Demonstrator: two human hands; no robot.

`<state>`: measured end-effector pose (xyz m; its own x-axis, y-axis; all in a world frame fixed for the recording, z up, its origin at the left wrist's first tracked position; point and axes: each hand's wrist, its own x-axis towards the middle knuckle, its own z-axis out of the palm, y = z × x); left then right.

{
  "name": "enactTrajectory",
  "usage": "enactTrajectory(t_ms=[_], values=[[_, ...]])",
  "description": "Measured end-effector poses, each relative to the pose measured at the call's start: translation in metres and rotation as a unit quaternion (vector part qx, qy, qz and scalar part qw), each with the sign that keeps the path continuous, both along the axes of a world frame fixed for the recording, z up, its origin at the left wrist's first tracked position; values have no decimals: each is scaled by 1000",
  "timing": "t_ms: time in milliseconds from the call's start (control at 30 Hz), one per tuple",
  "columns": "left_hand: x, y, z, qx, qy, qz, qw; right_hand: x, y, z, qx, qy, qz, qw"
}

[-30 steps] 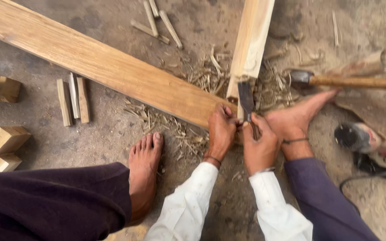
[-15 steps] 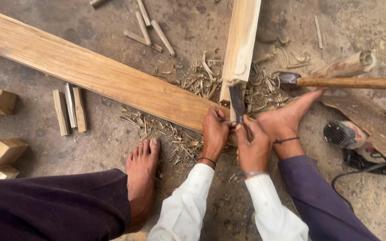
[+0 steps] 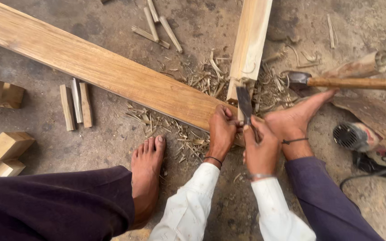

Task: The person works on the floor of a woodworking shop, holding a long wooden rail against a cross member and using a chisel to pare and shape a tenon at the end of the rail. They reposition the rail, tap and lever the chisel with a wooden mallet, and repeatedly trim the joint surfaces while bracing the work with their foot.

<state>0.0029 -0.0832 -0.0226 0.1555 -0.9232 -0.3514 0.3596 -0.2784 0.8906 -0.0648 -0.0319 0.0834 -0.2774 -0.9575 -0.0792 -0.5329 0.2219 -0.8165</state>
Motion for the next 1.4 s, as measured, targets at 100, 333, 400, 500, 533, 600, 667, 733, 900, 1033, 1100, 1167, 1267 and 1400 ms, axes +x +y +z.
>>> enactTrajectory(t_ms=[100, 333, 400, 500, 533, 600, 667, 733, 900, 1033, 1100, 1167, 1267, 1400], values=[[-1, 1, 0, -17, -2, 0, 1000, -7, 3, -6, 22, 19, -15, 999], [4, 1, 4, -26, -93, 10, 995, -12, -8, -19, -306, 263, 149, 903], [4, 3, 3, -27, -111, 2, 993, -12, -7, -23, -209, 193, 101, 953], [4, 3, 2, -26, -96, 9, 995, -8, -7, -30, -7, 71, -17, 997], [4, 3, 3, -33, -126, 16, 991, -6, -9, -32, 83, 25, -61, 994], [3, 2, 4, -63, -174, 43, 982, -1, -14, -35, -140, 167, 43, 975], [4, 4, 7, -89, -212, 50, 972, 2, -16, -34, -152, 141, 40, 977], [4, 7, 10, -13, -126, -5, 992, 0, -13, -30, 1, -61, -38, 997], [11, 15, 22, -32, 31, -48, 998, -21, 19, -10, -59, -291, -148, 943], [10, 22, 21, -64, 8, -55, 996, -32, 43, -5, 2, -195, -90, 977], [9, 23, 19, -82, 12, -52, 995, -33, 47, -6, 18, -180, -64, 981], [10, 24, 16, -98, 8, -53, 994, -33, 48, -8, 37, -173, -46, 983], [12, 24, 16, -117, 61, -44, 990, -33, 48, -11, 60, -169, -41, 983], [12, 23, 19, -110, 62, -32, 992, -37, 49, -12, 75, -169, -48, 982]])
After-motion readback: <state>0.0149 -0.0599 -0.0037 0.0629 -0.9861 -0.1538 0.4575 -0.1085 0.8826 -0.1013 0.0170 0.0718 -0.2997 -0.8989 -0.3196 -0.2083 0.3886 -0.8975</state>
